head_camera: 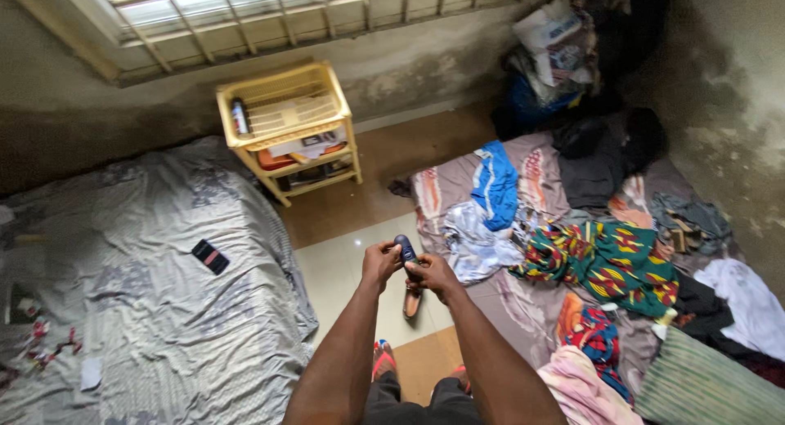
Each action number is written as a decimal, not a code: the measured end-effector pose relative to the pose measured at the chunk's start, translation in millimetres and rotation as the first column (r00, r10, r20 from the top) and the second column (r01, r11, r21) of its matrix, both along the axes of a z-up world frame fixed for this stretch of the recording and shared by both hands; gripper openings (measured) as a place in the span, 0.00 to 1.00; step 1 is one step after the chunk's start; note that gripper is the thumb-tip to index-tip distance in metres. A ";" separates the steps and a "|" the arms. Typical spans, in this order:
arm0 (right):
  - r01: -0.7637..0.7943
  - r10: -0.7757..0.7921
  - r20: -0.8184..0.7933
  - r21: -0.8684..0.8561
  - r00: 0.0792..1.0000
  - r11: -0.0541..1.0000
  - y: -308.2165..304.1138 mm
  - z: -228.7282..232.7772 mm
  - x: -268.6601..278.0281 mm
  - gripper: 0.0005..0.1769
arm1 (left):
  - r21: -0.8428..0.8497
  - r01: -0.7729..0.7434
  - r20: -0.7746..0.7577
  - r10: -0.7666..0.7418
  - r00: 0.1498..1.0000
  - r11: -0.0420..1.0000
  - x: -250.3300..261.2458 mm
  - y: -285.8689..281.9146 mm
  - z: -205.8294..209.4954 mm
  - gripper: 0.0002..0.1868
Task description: The person picks up containers and small circular items from a bed and places them into a yellow basket.
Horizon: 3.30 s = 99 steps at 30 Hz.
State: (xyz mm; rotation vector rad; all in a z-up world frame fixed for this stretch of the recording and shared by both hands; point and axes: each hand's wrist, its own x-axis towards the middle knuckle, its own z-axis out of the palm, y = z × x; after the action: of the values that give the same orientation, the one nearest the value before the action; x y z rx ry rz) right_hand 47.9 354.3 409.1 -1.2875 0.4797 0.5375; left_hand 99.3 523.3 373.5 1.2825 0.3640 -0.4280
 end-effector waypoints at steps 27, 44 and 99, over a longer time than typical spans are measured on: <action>-0.249 0.230 0.137 0.152 0.964 0.956 127.3 18.3 175.2 0.21 | 0.186 -0.295 0.008 0.299 0.954 0.937 99.1 126.8 37.4 0.20; -0.313 0.294 0.141 0.141 0.945 0.939 174.3 18.5 290.2 0.22 | 0.059 -0.391 -0.003 0.392 0.920 0.919 203.8 173.4 38.5 0.20; -0.368 0.372 -0.074 0.056 0.925 0.928 443.6 -115.2 728.2 0.14 | 0.938 0.093 -0.032 -0.186 0.982 0.333 611.2 420.9 20.0 0.40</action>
State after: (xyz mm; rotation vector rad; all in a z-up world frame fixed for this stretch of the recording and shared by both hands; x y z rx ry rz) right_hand 776.2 797.9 293.9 -1.3265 0.2909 0.9172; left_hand 710.5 944.1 393.5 2.5255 0.4502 -0.2859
